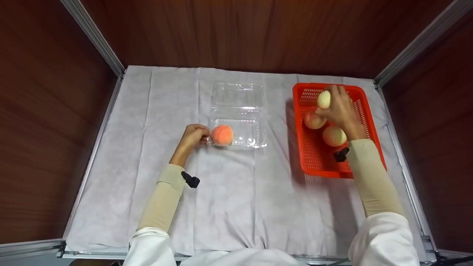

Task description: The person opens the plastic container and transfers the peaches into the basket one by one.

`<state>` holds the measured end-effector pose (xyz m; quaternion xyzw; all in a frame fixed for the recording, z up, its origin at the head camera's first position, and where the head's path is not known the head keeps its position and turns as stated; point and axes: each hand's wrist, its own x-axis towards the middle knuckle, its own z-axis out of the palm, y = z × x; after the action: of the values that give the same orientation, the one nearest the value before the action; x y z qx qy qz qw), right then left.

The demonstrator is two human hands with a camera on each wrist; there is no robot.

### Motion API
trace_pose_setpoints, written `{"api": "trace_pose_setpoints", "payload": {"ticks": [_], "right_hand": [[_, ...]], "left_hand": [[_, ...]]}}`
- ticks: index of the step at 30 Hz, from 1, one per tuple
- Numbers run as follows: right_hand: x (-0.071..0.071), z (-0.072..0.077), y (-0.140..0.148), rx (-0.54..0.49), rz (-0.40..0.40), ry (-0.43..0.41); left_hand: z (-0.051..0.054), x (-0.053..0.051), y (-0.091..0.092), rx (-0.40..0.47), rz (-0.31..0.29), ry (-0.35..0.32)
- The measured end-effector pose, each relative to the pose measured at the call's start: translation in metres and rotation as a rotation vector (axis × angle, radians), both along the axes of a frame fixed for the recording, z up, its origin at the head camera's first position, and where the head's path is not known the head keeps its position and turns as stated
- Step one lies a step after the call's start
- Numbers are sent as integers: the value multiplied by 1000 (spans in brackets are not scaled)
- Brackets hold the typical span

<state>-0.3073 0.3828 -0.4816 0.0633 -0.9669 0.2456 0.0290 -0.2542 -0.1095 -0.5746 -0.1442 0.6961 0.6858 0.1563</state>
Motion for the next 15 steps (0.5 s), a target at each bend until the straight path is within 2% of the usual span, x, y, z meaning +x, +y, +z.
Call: {"api": "trace_pose_setpoints", "payload": {"ticks": [6, 15], "right_hand": [[0, -3, 7, -7, -16, 3], [1, -6, 15, 1, -68, -48]], "left_hand": [[0, 1, 2, 13, -2, -7], [0, 1, 2, 29, -8, -7]]}}
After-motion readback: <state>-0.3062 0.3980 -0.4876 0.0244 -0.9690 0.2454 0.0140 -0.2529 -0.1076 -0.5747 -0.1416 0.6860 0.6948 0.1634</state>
